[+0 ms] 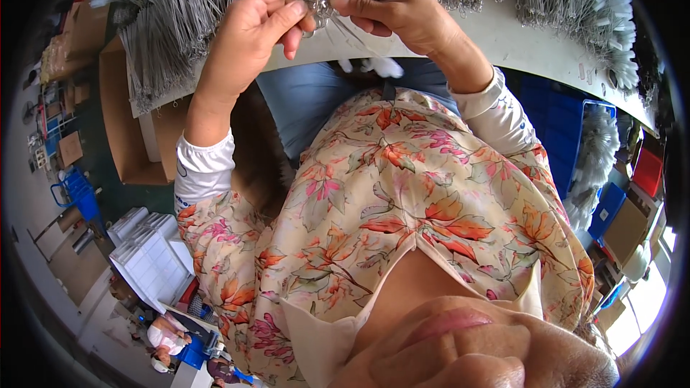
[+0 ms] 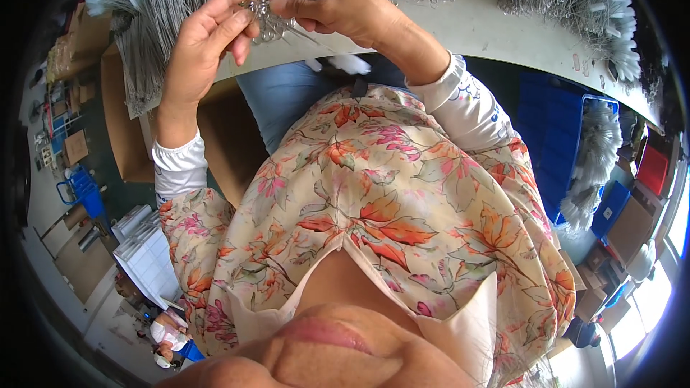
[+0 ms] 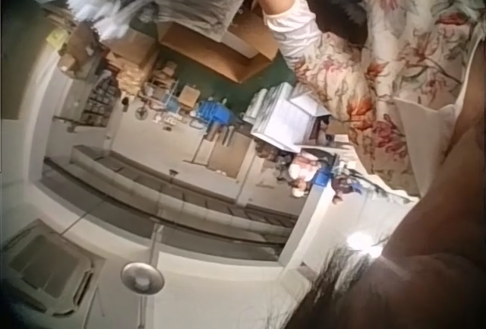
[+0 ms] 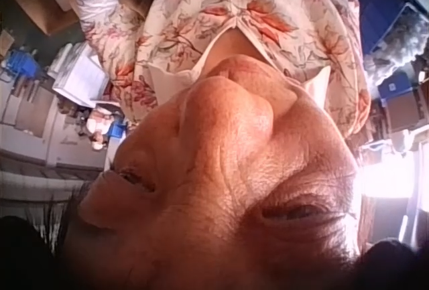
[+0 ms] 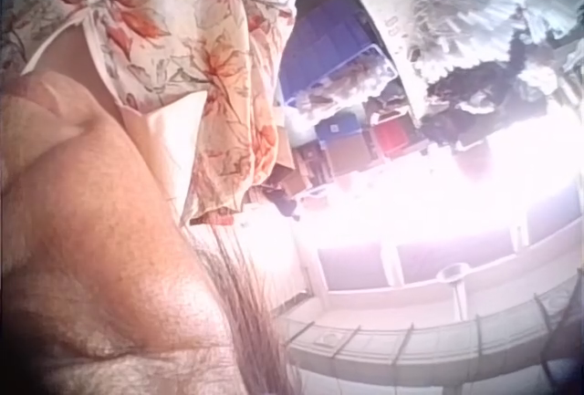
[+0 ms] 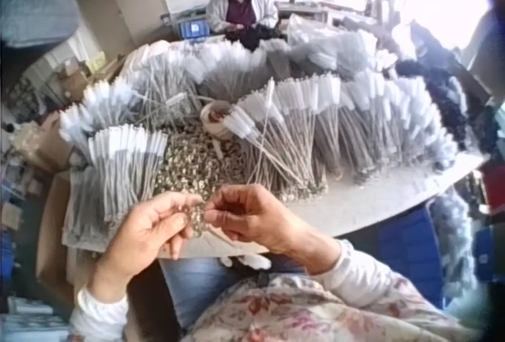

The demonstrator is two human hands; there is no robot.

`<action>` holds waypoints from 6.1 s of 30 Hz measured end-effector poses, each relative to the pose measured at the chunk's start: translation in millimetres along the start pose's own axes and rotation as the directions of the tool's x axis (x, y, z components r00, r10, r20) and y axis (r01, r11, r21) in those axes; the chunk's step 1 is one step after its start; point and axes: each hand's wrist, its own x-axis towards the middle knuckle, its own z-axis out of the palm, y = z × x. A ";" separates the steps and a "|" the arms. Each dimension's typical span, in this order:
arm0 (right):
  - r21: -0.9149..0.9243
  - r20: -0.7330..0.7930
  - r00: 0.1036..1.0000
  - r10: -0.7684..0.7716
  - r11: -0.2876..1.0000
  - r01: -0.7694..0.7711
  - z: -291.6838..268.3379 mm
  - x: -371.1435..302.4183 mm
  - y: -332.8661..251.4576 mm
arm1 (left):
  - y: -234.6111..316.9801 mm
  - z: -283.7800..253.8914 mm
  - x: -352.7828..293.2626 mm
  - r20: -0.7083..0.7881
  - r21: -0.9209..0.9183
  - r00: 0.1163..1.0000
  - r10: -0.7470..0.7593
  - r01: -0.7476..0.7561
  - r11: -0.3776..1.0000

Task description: Assembling small white brushes by attaching metal rings to the stems.

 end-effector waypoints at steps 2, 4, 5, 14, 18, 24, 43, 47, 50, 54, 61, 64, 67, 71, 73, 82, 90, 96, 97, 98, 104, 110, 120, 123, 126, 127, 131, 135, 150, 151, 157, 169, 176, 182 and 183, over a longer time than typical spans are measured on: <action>0.041 -0.022 1.000 0.004 0.999 -0.003 -2.2 3.2 6.4 | -6.5 0.4 2.3 -0.040 0.415 0.992 0.124 -0.096 0.905; 0.099 -0.014 1.000 0.022 0.995 -0.020 -0.9 8.6 10.0 | -12.5 -2.9 6.2 -0.075 0.472 0.970 0.233 -0.171 0.865; 0.159 -0.013 0.999 0.040 0.987 -0.037 0.3 10.9 11.4 | -16.2 -4.5 7.7 -0.094 0.530 0.937 0.338 -0.240 0.813; -0.040 -0.130 0.962 -0.242 0.970 0.239 23.0 23.1 27.1 | -41.3 1.3 16.7 -0.362 -0.518 0.929 0.078 -0.270 0.811; -0.174 -0.133 0.903 -0.408 0.907 0.384 32.9 39.2 44.9 | -29.3 12.7 12.6 -0.462 -0.593 0.886 0.043 -0.345 0.727; -0.340 0.063 0.978 -0.200 0.917 0.210 41.8 31.3 50.9 | -25.5 -17.4 -34.5 -0.611 -0.354 0.783 0.121 -0.406 0.843; -0.435 0.079 0.939 0.335 0.859 -0.270 29.2 -10.8 71.8 | -454.9 -55.8 -206.6 -0.721 0.607 0.668 -0.186 0.737 0.296; -0.411 -0.040 0.943 0.329 0.855 -0.316 4.9 -16.8 72.9 | -357.7 -69.5 -112.9 -0.632 0.620 0.705 -0.321 0.709 0.336; -0.392 -0.026 0.950 0.312 0.871 -0.296 15.6 -18.4 64.8 | -345.9 -89.5 -102.5 -0.588 0.725 0.782 -0.207 0.623 0.294; -0.372 0.016 0.938 0.347 0.873 -0.316 23.1 -8.9 70.8 | -406.7 -82.1 -122.9 -0.881 0.356 0.454 0.132 0.452 0.818; -0.293 0.219 0.900 0.377 0.905 -0.308 41.7 3.9 45.4 | -311.8 -181.8 -258.8 -0.997 0.051 -0.073 0.006 -0.645 0.763; -0.313 0.148 0.933 0.329 0.910 -0.271 16.0 8.7 13.6 | -112.1 -165.4 -130.8 -0.835 0.549 -0.002 0.550 0.028 0.835; -0.227 0.153 0.982 0.108 0.971 -0.072 1.9 9.7 -12.0 | 16.2 -154.6 -52.6 -0.654 0.725 0.186 0.733 -0.120 0.678; -0.402 0.084 0.980 -0.179 0.894 0.197 -23.9 -1.7 -78.3 | 87.5 -197.7 66.3 -0.410 0.858 0.697 0.588 0.076 0.508; -0.520 0.033 0.959 -0.281 0.815 0.257 -50.2 -13.8 -109.1 | 84.5 -243.3 127.1 -0.486 0.872 0.724 0.489 0.361 0.331; -0.849 -0.214 0.921 -0.326 0.529 -0.010 -162.1 13.6 -197.5 | 29.2 -331.4 201.3 -0.669 0.744 0.726 0.161 0.654 0.140; -0.798 -0.306 0.951 -0.055 0.559 -0.224 -243.2 154.2 -193.8 | 42.6 -288.3 188.2 -0.610 0.793 0.759 0.228 0.578 0.195; -0.686 -0.429 0.903 0.006 0.648 -0.330 -261.0 179.2 -185.4 | 41.1 -294.5 173.9 -0.513 0.855 0.801 0.309 0.508 0.104; -0.660 -0.450 0.893 0.027 0.663 -0.352 -264.2 181.4 -182.5 | 45.3 -291.3 171.2 -0.521 0.847 0.784 0.337 0.522 0.096; -0.633 -0.470 0.881 0.048 0.678 -0.375 -267.3 183.6 -179.5 | 49.5 -287.8 169.0 -0.529 0.839 0.766 0.365 0.537 0.088; -0.499 -0.535 0.828 0.168 0.728 -0.470 -262.8 207.0 -154.5 | 79.8 -279.0 177.9 -0.462 0.836 0.526 0.714 0.528 0.152; -0.517 -0.574 0.812 0.109 0.721 -0.462 -274.2 212.8 -136.9 | 104.9 -279.8 196.7 -0.578 0.532 0.552 0.601 -0.303 0.790; -0.567 -0.552 0.834 -0.031 0.747 -0.347 -231.3 201.6 -157.4 | 83.8 -172.2 229.8 -0.064 0.849 0.953 0.295 -0.103 0.518; -0.518 -0.653 0.742 -0.151 0.804 -0.292 -230.0 201.6 -157.0 | 81.8 -156.9 239.4 -0.039 0.866 0.972 0.233 -0.084 0.493; -0.498 -0.714 0.619 -0.327 0.859 -0.120 -230.8 200.1 -173.2 | 80.8 -147.8 250.5 -0.025 0.857 0.965 0.261 -0.113 0.502; -0.503 -0.699 0.604 -0.382 0.863 -0.036 -223.4 217.3 -166.7 | 74.4 -160.9 246.8 -0.029 0.864 0.943 0.332 -0.143 0.483; -0.350 -0.616 0.636 -0.465 0.885 0.307 -209.9 236.6 -187.2 | 55.2 -177.4 260.5 0.125 0.952 0.918 0.378 -0.217 0.214; -0.698 -0.510 0.656 -0.557 0.713 0.063 -264.5 200.8 -223.6 | 60.3 -148.9 275.9 0.262 0.944 0.895 0.360 -0.316 0.098; -0.879 -0.437 0.825 -0.358 -0.024 -0.475 -253.4 204.0 -162.4 | 150.9 -190.2 255.4 -0.638 0.003 0.594 0.490 -0.634 0.773; -0.875 -0.442 0.821 -0.361 -0.028 -0.483 -255.8 199.4 -164.8 | 157.4 -192.4 254.0 -0.656 0.000 0.565 0.501 -0.663 0.748; -0.874 -0.475 0.773 -0.421 0.326 -0.360 -266.7 196.6 -166.6 | 161.9 -198.1 188.7 -0.457 0.011 0.763 0.457 -0.509 0.861; -0.020 0.039 0.961 -0.274 0.961 0.275 -107.8 117.8 -301.9 | 133.3 -57.5 105.5 0.049 0.655 0.409 0.911 -0.702 0.280; -0.024 0.242 0.970 0.000 1.000 0.006 -61.8 77.1 -242.3 | 144.5 14.4 111.2 -0.045 0.548 0.330 0.943 -0.781 0.300; -0.888 0.093 0.869 -0.486 -0.436 -0.148 -279.0 68.7 -271.2 | 147.1 -14.2 92.8 -0.073 0.627 0.522 0.850 -0.639 0.446; -0.823 0.098 0.862 -0.498 -0.527 -0.211 -325.5 91.5 -257.7 | 142.5 -28.5 88.5 -0.112 0.622 0.620 0.777 -0.565 0.541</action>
